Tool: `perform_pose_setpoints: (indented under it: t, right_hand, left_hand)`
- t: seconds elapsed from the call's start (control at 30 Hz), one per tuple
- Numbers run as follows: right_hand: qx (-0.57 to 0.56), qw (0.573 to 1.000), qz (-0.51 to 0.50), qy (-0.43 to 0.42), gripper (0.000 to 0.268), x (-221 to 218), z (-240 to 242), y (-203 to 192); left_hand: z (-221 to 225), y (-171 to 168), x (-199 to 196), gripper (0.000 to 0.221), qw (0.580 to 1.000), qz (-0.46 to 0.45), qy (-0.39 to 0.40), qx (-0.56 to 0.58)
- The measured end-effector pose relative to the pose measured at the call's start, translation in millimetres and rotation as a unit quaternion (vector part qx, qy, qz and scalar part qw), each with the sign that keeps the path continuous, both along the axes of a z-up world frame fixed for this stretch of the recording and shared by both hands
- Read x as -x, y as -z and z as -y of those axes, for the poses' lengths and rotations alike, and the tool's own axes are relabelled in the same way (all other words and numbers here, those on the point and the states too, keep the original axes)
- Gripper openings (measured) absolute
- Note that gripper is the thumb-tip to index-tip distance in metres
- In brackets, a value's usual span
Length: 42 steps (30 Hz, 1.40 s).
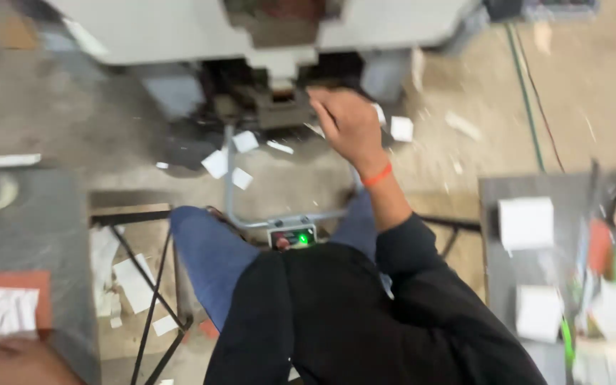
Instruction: The recorder is operating a large industrial press to stamp or process small white paper or cardboard cards.
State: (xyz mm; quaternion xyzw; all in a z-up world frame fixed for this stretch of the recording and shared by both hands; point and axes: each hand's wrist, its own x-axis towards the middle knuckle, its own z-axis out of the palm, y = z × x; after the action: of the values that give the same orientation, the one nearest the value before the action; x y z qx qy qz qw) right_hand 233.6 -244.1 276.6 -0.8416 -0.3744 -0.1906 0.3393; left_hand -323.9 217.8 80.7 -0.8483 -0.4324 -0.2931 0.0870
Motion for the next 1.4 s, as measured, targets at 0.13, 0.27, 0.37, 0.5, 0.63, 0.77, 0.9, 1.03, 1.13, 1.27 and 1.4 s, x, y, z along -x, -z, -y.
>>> perform_pose_setpoints:
  t: [0.13,0.27,0.37,0.5,0.63,0.77,0.9,1.03,1.13,1.27,1.4]
  right_hand:
    - [-0.004,0.987,-0.037,0.154,0.022,37.9,193.2,126.7]
    - [0.144,0.886,0.021,0.44,0.021,87.2,335.3,132.2]
    - [0.236,0.819,-0.007,0.524,0.046,107.0,384.5,123.9]
    - [0.27,0.798,-0.174,0.511,0.052,96.6,436.4,130.2]
    - [0.146,0.826,-0.296,0.457,0.056,98.3,460.4,123.3]
    - [0.243,0.819,-0.219,0.471,0.029,102.9,428.2,119.3]
    - [0.309,0.789,-0.03,0.53,0.019,116.6,409.0,165.4]
    - [0.343,0.791,-0.008,0.506,0.019,116.5,418.9,177.2]
    - [0.27,0.829,-0.063,0.485,0.019,116.1,423.3,142.4]
    - [0.176,0.883,0.039,0.433,0.038,82.8,358.5,73.6]
    - [-0.092,0.947,-0.096,0.294,0.026,31.2,238.4,76.5]
  left_hand:
    - [101.1,-63.3,-119.4,0.037,0.981,-0.159,0.012,-0.112]
    - [159.9,9.6,-198.6,0.027,0.831,0.118,0.285,0.463]
    - [233.1,19.6,-266.7,0.034,0.717,-0.207,0.465,0.477]
    - [272.7,56.3,-335.8,0.038,0.516,-0.273,0.47,0.663]
    - [260.2,97.1,-329.2,0.037,0.572,-0.195,0.463,0.649]
    - [236.9,169.2,-322.0,0.033,0.671,-0.158,0.409,0.598]
    - [244.7,124.8,-316.1,0.029,0.678,-0.077,0.396,0.614]
    - [241.6,101.1,-313.2,0.028,0.712,-0.03,0.44,0.546]
    - [241.9,45.3,-325.4,0.028,0.662,-0.044,0.494,0.562]
    - [255.2,-51.1,-368.6,0.025,0.673,-0.031,0.579,0.459]
    - [269.4,-139.5,-432.1,0.027,0.652,0.06,0.664,0.361]
